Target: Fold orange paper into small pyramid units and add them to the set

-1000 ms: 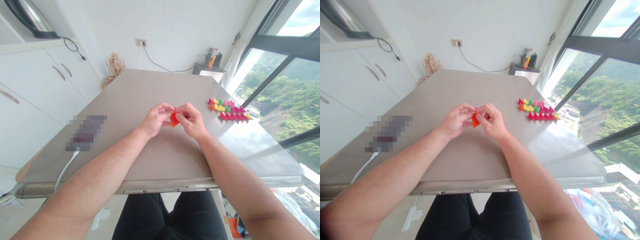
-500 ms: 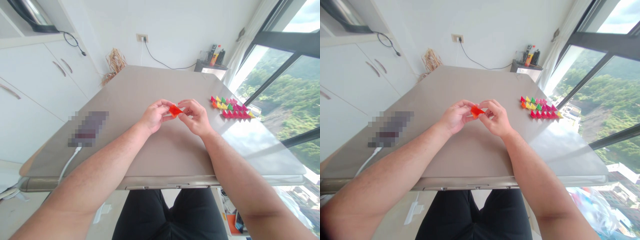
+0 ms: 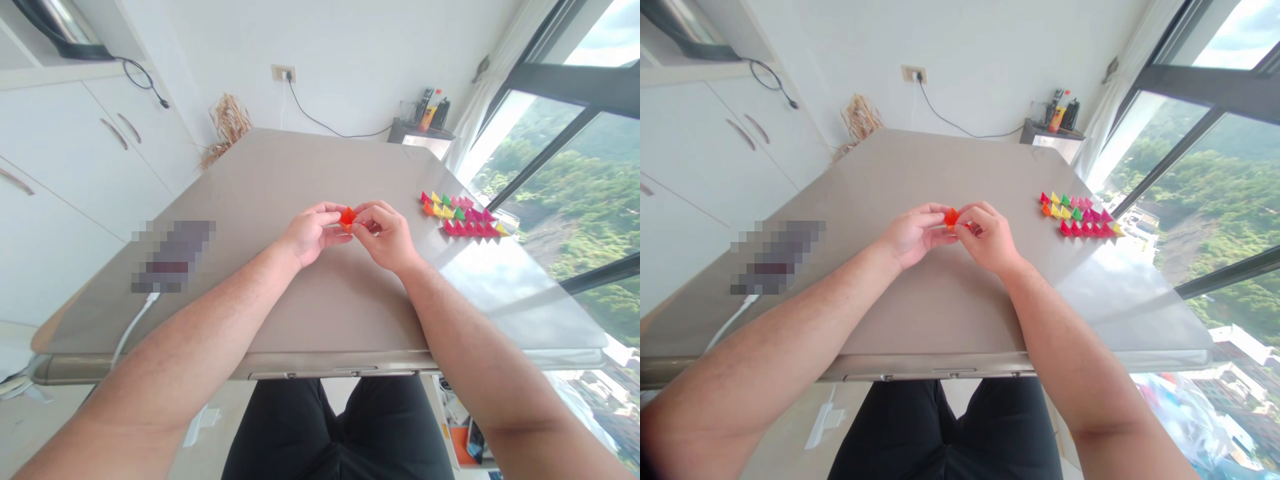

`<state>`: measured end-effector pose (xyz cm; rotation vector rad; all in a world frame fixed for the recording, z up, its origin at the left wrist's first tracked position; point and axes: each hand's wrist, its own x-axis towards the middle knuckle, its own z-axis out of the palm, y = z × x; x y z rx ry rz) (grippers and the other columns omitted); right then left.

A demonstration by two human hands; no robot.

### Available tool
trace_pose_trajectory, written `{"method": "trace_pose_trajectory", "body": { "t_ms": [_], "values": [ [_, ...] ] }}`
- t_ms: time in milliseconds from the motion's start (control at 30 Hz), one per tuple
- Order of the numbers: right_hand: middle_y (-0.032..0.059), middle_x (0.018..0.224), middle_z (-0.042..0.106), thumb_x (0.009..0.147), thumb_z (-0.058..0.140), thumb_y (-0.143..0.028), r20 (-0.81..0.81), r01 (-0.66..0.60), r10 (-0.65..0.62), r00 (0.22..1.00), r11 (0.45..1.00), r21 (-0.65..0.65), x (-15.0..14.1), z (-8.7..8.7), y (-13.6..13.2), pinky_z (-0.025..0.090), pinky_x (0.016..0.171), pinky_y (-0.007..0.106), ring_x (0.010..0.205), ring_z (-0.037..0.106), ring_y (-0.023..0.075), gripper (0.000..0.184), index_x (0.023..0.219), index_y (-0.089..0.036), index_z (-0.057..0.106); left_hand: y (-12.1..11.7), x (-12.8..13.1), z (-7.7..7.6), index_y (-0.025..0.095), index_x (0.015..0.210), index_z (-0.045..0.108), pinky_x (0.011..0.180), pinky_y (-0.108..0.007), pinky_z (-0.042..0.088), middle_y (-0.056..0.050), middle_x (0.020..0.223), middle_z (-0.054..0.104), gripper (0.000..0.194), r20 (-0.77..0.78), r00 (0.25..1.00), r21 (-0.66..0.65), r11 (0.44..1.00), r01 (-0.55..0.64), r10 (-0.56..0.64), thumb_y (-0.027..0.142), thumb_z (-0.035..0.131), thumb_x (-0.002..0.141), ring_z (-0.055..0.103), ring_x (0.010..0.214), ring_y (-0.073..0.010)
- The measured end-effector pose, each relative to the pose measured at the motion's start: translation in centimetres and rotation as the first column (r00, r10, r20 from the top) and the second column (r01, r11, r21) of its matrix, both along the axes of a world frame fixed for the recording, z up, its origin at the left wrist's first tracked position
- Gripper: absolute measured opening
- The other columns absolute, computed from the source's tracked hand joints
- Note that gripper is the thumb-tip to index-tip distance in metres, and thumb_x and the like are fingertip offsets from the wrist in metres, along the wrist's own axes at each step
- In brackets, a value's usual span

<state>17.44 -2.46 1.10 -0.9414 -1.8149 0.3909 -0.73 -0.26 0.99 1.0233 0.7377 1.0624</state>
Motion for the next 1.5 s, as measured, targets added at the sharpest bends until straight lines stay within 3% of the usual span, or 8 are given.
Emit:
{"method": "trace_pose_trajectory", "body": {
  "t_ms": [167,300,400,667,933,1167,1400,1500],
  "values": [
    [0.0037,0.097,0.069,0.085,0.064,-0.024,-0.057,0.056,-0.057,0.997,0.998,-0.024,0.0,-0.1,0.2,0.049,0.064,0.03,0.073,0.059,0.0142,0.01,0.076,-0.022,0.062,-0.3,0.1,-0.1,0.022,0.11,0.074,0.095,-0.047,0.057,-0.008,0.115,0.075,0.032,-0.163,0.985,0.204,0.978,-0.031,0.065,0.026,0.078,0.078,0.071,0.108,-0.0253],
    [0.0017,0.098,0.067,0.086,0.064,-0.026,-0.095,0.044,-0.05,0.994,0.997,-0.07,0.1,-0.4,0.5,0.044,0.056,0.028,0.058,0.05,0.0088,0.009,0.079,-0.022,0.061,-0.5,0.5,-0.5,0.021,0.118,0.072,0.098,-0.043,0.056,-0.009,0.118,0.076,0.044,-0.248,0.937,0.484,0.869,-0.101,0.247,0.028,0.082,0.076,0.07,0.111,-0.0254],
    [0.0016,0.097,0.067,0.085,0.065,-0.025,-0.115,0.018,-0.026,0.993,0.997,-0.07,0.0,-0.5,0.5,0.041,0.054,0.028,0.055,0.047,0.0077,0.009,0.078,-0.022,0.061,-0.5,0.6,-0.9,0.023,0.121,0.072,0.093,-0.039,0.058,-0.008,0.115,0.077,0.043,-0.313,0.874,0.603,0.789,-0.119,0.371,0.03,0.08,0.079,0.072,0.107,-0.0242],
    [0.0043,0.104,0.07,0.084,0.064,-0.022,-0.125,0.058,-0.065,0.99,0.996,-0.061,-0.4,-0.4,0.4,0.042,0.053,0.028,0.054,0.044,0.0079,0.005,0.08,-0.022,0.067,-0.2,0.8,-1.2,0.024,0.106,0.077,0.083,-0.035,0.061,-0.006,0.107,0.078,0.031,-0.332,0.848,0.669,0.737,-0.098,0.413,0.037,0.083,0.078,0.074,0.093,-0.0208],
    [0.0048,0.102,0.071,0.08,0.063,-0.023,-0.088,0.124,-0.127,0.988,0.992,-0.037,-0.7,-0.2,0.1,0.039,0.051,0.027,0.052,0.039,0.0071,0.008,0.072,-0.021,0.063,-0.7,0.8,-1.0,0.024,0.094,0.077,0.075,-0.029,0.06,-0.004,0.097,0.074,0.017,-0.344,0.787,0.769,0.635,-0.077,0.512,0.036,0.077,0.083,0.069,0.088,-0.0179],
    [0.0049,0.105,0.069,0.079,0.061,-0.022,-0.01,0.201,-0.201,0.98,0.979,-0.021,-0.7,-0.2,0.0,0.043,0.053,0.028,0.054,0.043,0.0088,0.002,0.078,-0.022,0.062,-1.3,0.8,-0.4,0.025,0.096,0.077,0.077,-0.03,0.057,-0.005,0.101,0.073,0.015,-0.454,0.725,0.747,0.665,-0.007,0.518,0.031,0.072,0.084,0.067,0.09,-0.0198],
    [0.0039,0.099,0.069,0.075,0.06,-0.019,-0.031,0.163,-0.167,0.985,0.983,-0.089,-0.7,-0.3,0.2,0.042,0.053,0.027,0.055,0.044,0.0088,0.004,0.073,-0.021,0.058,-1.3,1.0,-0.4,0.023,0.092,0.076,0.073,-0.031,0.052,-0.005,0.092,0.074,0.012,-0.477,0.701,0.752,0.658,0.014,0.53,0.029,0.071,0.083,0.065,0.083,-0.0194],
    [0.0039,0.102,0.07,0.077,0.063,-0.021,-0.056,0.105,-0.115,0.992,0.983,-0.154,-0.5,-0.1,0.2,0.041,0.053,0.027,0.054,0.042,0.0079,0.005,0.072,-0.021,0.061,-1.2,1.0,-0.5,0.022,0.087,0.073,0.075,-0.032,0.052,-0.004,0.089,0.075,0.015,-0.49,0.726,0.692,0.722,-0.014,0.483,0.036,0.075,0.081,0.066,0.08,-0.0193]
  ]
}}
